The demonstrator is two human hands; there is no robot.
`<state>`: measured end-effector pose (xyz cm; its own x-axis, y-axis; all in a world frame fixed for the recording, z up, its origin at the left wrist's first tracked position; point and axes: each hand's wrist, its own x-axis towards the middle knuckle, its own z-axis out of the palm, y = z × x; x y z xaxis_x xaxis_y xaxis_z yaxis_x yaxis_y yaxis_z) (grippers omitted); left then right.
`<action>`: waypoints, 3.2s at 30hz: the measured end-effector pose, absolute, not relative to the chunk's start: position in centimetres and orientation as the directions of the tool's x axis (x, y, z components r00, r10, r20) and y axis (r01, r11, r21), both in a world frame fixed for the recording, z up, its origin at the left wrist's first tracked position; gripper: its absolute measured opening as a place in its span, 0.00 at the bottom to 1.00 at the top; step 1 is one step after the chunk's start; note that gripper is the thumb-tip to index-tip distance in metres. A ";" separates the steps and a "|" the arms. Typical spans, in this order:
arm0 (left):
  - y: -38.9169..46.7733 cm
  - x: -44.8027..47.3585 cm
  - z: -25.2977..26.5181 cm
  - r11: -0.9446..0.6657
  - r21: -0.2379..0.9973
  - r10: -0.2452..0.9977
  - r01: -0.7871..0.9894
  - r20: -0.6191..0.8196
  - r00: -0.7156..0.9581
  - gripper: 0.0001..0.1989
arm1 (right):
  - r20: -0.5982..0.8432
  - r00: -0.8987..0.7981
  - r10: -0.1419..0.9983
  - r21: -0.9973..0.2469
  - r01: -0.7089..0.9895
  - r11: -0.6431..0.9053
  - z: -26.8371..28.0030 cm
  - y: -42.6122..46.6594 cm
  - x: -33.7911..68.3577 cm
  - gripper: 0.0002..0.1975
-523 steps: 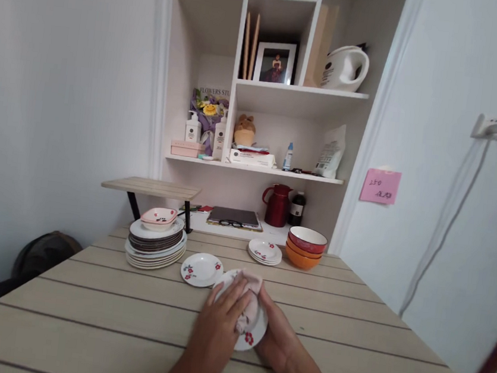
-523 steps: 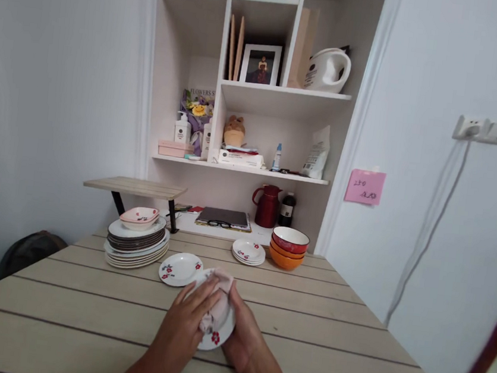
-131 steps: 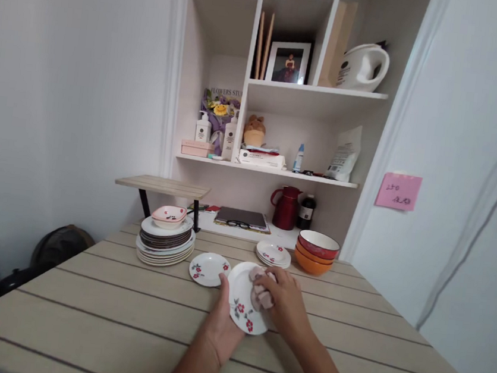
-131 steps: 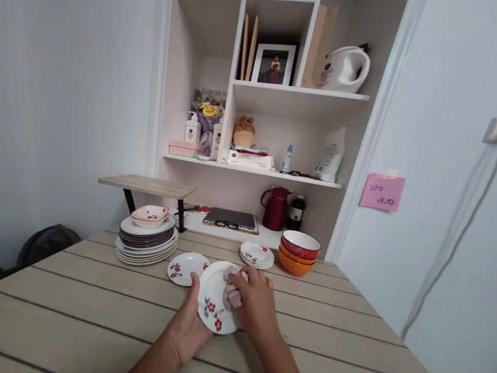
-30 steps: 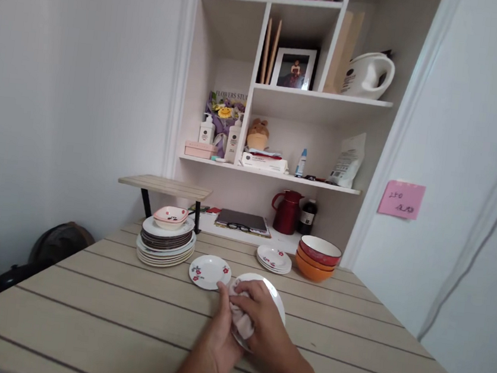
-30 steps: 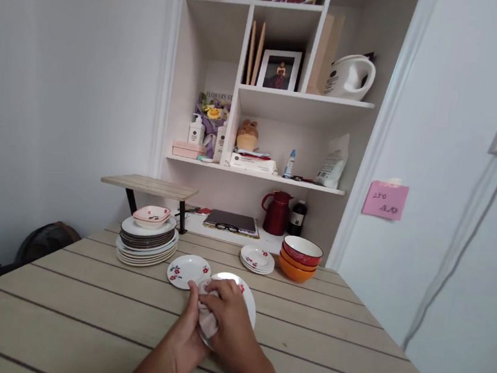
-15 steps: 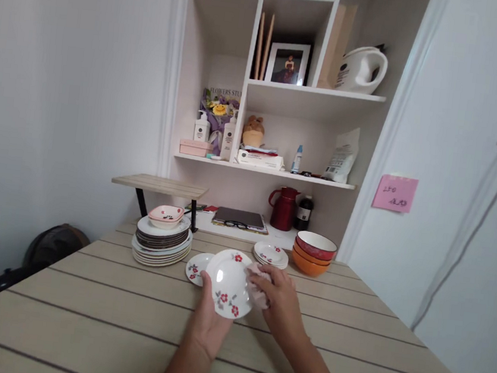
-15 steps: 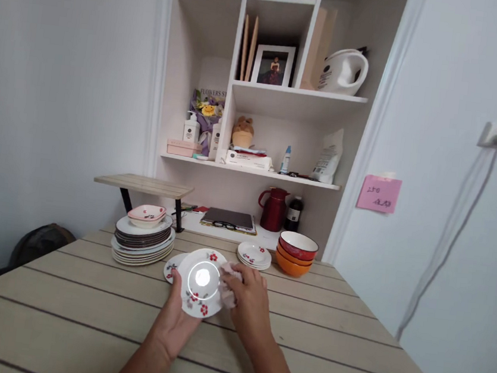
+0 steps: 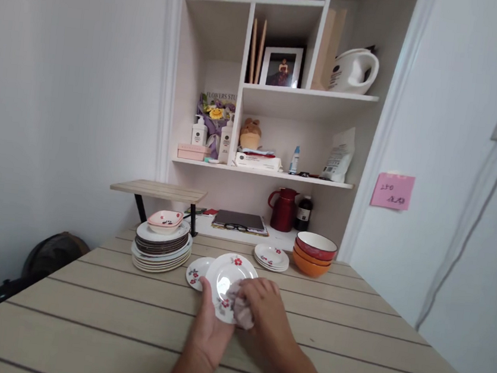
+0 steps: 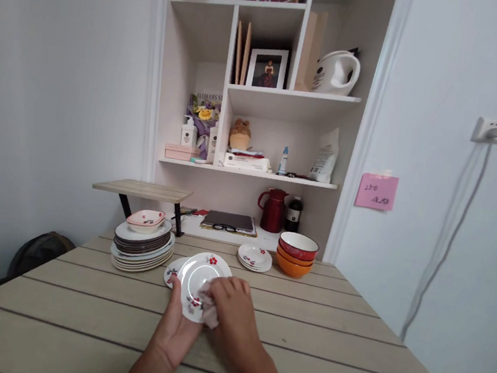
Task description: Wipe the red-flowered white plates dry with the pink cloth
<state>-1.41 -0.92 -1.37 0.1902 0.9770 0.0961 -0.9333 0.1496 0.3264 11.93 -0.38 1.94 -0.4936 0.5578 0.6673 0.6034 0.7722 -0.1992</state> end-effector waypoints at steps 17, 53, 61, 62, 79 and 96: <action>-2.4 -1.4 0.4 0.147 0.345 0.989 -0.927 -0.044 0.140 0.33 | 0.523 -0.620 0.585 -0.292 0.514 0.807 2.1 -2.6 10.8 0.33; -1.5 -0.5 -0.5 0.087 0.378 0.982 -0.922 0.123 0.143 0.31 | 0.715 -0.372 0.592 -0.197 0.705 0.681 1.2 2.0 14.4 0.25; -1.7 -0.9 -0.6 0.115 0.379 0.991 -0.918 0.020 0.132 0.33 | 0.651 -0.492 0.578 -0.207 0.617 0.759 1.6 -1.3 11.1 0.19; -1.8 -0.7 -0.7 0.143 0.387 0.987 -0.911 0.007 0.158 0.32 | 0.656 -0.497 0.568 -0.210 0.603 0.770 1.7 -1.4 11.0 0.19; -1.1 -1.2 -1.0 0.009 0.301 1.000 -0.953 0.011 0.013 0.32 | 0.569 -0.510 0.645 -0.219 0.662 0.716 0.7 0.8 13.1 0.23; -1.4 0.2 -1.6 0.273 0.346 0.954 -0.898 0.026 0.300 0.34 | 0.714 -0.312 0.627 -0.154 0.803 0.576 1.3 2.3 14.8 0.27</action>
